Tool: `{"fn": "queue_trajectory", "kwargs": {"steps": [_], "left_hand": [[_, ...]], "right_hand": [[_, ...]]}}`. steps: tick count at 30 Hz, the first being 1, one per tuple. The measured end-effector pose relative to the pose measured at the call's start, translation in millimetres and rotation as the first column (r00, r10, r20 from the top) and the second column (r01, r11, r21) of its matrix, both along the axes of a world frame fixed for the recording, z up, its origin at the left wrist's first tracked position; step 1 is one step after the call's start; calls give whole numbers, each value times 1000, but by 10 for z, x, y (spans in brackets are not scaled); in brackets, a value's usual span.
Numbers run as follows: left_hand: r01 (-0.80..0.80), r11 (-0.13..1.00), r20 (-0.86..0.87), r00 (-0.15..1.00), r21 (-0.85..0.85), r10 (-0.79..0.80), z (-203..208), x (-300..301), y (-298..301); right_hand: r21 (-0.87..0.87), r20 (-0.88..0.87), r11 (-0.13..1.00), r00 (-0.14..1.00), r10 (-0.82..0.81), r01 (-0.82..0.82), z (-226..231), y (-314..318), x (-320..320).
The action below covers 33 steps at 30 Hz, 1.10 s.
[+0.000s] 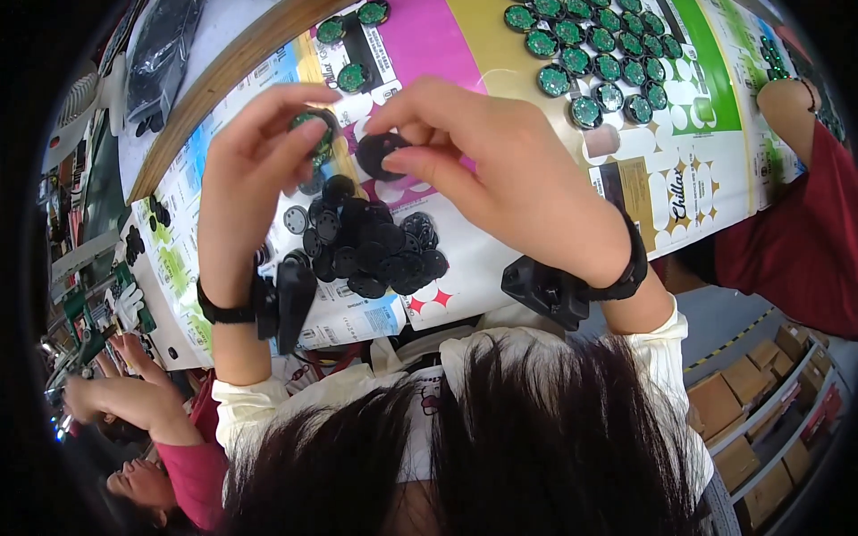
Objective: Assembling small circular black components onto a template on a production line.
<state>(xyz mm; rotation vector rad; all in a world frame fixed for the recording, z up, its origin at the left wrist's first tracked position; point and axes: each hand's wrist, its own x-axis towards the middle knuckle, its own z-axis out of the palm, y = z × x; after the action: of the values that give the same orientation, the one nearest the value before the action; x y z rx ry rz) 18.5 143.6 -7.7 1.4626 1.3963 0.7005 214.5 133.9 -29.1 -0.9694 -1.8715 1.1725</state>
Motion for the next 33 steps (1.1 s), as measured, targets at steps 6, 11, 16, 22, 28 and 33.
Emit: {"fn": "queue_trajectory", "kwargs": {"steps": [6, 11, 16, 22, 28, 33], "left_hand": [[0, 989, 445, 893, -149, 67, -21, 134, -360], [-93, 988, 562, 815, -119, 145, -50, 243, -542], [-211, 975, 567, 795, -74, 215, -112, 265, -585], [-249, 968, 601, 768, -41, 223, -118, 258, -616], [-48, 952, 749, 605, -303, 269, -96, 43, -595], [107, 955, 862, 467, -278, 199, -193, 49, -596]], "right_hand": [[283, 125, 947, 985, 120, -152, 110, 89, -4], [370, 168, 924, 985, 28, -90, 109, 21, -114], [533, 103, 845, 986, -127, 53, 94, -113, -134], [635, 112, 770, 980, -166, 58, -18, -184, -175], [571, 59, 817, 988, -140, 81, -2, -204, -140], [531, 47, 844, 991, -128, 83, 116, -236, -128]]}}
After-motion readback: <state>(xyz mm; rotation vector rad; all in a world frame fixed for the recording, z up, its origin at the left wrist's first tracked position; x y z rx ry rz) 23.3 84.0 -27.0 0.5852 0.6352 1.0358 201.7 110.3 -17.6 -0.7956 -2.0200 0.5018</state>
